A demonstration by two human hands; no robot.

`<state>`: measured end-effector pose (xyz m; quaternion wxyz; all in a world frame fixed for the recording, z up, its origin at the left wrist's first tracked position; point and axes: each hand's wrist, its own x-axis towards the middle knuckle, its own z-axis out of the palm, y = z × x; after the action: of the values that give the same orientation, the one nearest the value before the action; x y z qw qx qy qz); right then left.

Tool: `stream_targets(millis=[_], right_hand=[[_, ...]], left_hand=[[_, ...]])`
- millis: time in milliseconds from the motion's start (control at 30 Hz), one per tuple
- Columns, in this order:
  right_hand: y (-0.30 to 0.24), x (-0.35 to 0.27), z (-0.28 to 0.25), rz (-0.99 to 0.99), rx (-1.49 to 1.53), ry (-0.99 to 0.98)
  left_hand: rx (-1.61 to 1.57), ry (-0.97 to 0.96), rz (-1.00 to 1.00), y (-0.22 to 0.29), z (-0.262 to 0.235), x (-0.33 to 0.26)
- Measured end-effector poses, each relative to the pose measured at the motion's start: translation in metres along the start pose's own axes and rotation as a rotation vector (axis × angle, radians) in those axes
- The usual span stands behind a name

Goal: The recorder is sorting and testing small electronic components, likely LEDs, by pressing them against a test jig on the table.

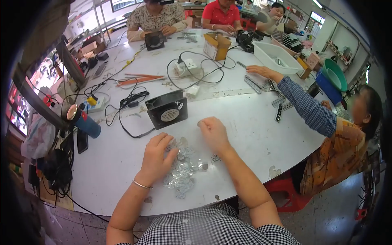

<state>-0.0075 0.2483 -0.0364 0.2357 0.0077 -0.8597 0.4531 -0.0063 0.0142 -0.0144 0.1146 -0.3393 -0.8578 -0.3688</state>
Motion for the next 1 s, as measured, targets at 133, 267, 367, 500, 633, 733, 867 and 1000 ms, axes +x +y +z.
stream_targets(millis=[133,267,367,500,633,733,867,1000], right_hand=[[0.008,-0.012,0.034,-0.085,0.081,0.108],[-0.009,-0.02,0.041,-0.047,0.26,-0.043],[0.013,0.015,-0.02,-0.383,-0.135,0.001],[0.114,0.026,-0.158,-0.111,-0.833,0.239],[0.144,-0.022,-0.167,-0.045,-0.841,0.371],[0.107,-0.031,-0.124,-0.062,-0.605,0.163],[0.051,-0.037,-0.067,-0.324,-0.538,0.055],[0.041,-0.042,-0.061,-0.345,-0.466,-0.087]], left_hand=[[0.265,-0.31,-0.104,0.015,0.006,-0.017],[0.223,-0.371,-0.032,0.016,0.013,-0.029],[0.195,-0.313,-0.058,0.018,-0.007,-0.037],[0.25,-0.252,0.013,0.028,-0.026,-0.044],[0.251,-0.294,0.062,0.039,-0.023,-0.041],[0.243,-0.341,0.126,0.052,-0.012,-0.024],[0.338,-0.367,0.24,0.062,0.024,0.004],[0.382,-0.465,0.295,0.061,0.037,0.006]])
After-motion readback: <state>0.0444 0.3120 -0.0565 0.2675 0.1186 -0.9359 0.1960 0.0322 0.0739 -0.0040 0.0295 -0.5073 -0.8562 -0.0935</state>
